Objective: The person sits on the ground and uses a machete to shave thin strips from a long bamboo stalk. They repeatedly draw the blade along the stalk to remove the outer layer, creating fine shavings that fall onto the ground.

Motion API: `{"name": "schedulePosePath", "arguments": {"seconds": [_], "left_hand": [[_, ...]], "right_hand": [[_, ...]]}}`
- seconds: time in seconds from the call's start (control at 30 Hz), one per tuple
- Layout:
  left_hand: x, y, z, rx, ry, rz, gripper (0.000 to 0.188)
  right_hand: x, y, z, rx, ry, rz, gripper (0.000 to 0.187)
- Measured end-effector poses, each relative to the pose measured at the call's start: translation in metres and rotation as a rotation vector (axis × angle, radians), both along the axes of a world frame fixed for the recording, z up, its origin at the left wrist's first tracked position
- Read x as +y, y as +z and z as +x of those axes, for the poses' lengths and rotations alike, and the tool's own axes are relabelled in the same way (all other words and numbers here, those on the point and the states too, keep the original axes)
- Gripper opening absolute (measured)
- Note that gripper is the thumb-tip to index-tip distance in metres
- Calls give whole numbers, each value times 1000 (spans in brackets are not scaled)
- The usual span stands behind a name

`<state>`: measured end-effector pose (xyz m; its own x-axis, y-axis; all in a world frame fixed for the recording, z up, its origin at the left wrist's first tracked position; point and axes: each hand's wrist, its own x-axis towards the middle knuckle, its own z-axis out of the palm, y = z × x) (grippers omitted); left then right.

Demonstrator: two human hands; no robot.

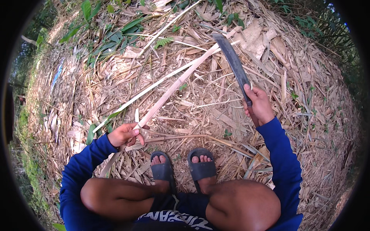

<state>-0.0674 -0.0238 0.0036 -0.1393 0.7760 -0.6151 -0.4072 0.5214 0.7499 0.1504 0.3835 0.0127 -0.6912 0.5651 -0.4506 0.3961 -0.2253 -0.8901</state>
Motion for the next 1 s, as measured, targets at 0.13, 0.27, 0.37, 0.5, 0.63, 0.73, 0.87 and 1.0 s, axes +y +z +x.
{"name": "schedulePosePath", "arguments": {"seconds": [0.13, 0.27, 0.37, 0.5, 0.63, 0.73, 0.87, 1.0], "left_hand": [[28, -14, -1, 42, 63, 110, 18], [61, -1, 22, -82, 195, 108, 19], [72, 9, 37, -16, 202, 167, 15], [78, 19, 47, -57, 188, 172, 16], [80, 28, 48, -49, 74, 183, 19], [78, 25, 52, -8, 27, 191, 12], [71, 23, 50, 39, -43, 160, 11], [71, 33, 52, 152, -70, 123, 12]], "right_hand": [[-83, -7, -15, 40, 368, -30, 34], [-134, -3, -16, 19, 591, -1, 36], [-148, 8, -15, 55, 636, -38, 32], [-152, 16, -13, 47, 601, -145, 32], [-151, 20, -11, 83, 605, -158, 32], [-151, 23, -10, 82, 629, -159, 33], [-153, 25, -8, 124, 622, -149, 35], [-153, 23, -7, 108, 639, -123, 35]]}}
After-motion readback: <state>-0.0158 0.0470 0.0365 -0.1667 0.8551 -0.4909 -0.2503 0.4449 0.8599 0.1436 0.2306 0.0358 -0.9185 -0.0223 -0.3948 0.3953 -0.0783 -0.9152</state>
